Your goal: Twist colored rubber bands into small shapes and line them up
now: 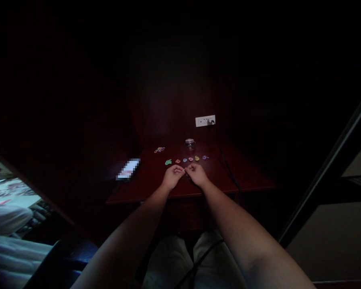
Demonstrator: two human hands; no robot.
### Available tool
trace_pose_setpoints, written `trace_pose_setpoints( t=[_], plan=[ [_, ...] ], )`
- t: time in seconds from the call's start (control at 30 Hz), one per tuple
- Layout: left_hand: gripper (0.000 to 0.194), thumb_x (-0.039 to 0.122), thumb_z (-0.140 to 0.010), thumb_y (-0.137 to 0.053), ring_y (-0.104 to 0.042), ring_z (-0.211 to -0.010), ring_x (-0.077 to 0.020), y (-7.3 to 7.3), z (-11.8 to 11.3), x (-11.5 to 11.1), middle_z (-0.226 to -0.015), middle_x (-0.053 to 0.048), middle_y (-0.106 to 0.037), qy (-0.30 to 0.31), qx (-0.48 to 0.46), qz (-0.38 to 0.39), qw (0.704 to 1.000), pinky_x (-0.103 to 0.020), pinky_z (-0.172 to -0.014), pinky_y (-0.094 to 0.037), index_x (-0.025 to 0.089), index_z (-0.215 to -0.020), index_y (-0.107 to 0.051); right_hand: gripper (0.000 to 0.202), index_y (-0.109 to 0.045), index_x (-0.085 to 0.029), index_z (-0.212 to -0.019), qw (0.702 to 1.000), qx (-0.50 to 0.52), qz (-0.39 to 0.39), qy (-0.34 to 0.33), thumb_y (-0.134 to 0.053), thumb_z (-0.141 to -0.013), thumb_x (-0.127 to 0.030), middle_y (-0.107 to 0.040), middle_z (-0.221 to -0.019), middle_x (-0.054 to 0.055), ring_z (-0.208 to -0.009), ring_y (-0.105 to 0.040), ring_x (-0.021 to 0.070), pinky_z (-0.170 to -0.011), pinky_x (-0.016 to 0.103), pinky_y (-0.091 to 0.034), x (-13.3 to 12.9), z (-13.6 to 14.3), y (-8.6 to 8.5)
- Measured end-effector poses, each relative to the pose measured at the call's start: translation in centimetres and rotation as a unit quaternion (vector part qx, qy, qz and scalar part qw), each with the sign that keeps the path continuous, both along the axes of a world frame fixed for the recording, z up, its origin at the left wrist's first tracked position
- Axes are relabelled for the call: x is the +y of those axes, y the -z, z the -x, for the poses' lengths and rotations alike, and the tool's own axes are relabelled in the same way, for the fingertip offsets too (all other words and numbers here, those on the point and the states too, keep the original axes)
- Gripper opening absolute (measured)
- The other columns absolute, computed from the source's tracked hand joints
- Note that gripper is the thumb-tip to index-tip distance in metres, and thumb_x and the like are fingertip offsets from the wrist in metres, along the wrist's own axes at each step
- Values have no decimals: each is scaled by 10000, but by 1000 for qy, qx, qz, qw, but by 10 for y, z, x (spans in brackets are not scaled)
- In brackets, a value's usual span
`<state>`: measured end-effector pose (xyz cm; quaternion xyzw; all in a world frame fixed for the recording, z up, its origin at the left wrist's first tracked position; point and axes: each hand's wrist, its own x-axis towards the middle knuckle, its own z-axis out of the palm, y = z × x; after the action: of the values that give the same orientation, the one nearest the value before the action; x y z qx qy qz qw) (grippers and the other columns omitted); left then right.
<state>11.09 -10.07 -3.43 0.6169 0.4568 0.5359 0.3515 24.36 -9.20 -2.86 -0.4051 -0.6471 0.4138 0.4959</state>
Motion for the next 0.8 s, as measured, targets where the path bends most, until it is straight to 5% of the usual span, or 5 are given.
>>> trace_pose_setpoints(
  t=[0.8],
  plan=[
    [104, 198, -732, -500, -573, -660, -102, 12, 3, 9, -738, -66, -631, -21, 106, -24, 994, -219, -643, -444, 116, -760, -557, 177, -512, -130, -690, 999, 23, -10, -27, -540, -645, -300, -540, -538, -4, -412, -447, 73, -399, 192, -340, 4, 2, 6]
  ],
)
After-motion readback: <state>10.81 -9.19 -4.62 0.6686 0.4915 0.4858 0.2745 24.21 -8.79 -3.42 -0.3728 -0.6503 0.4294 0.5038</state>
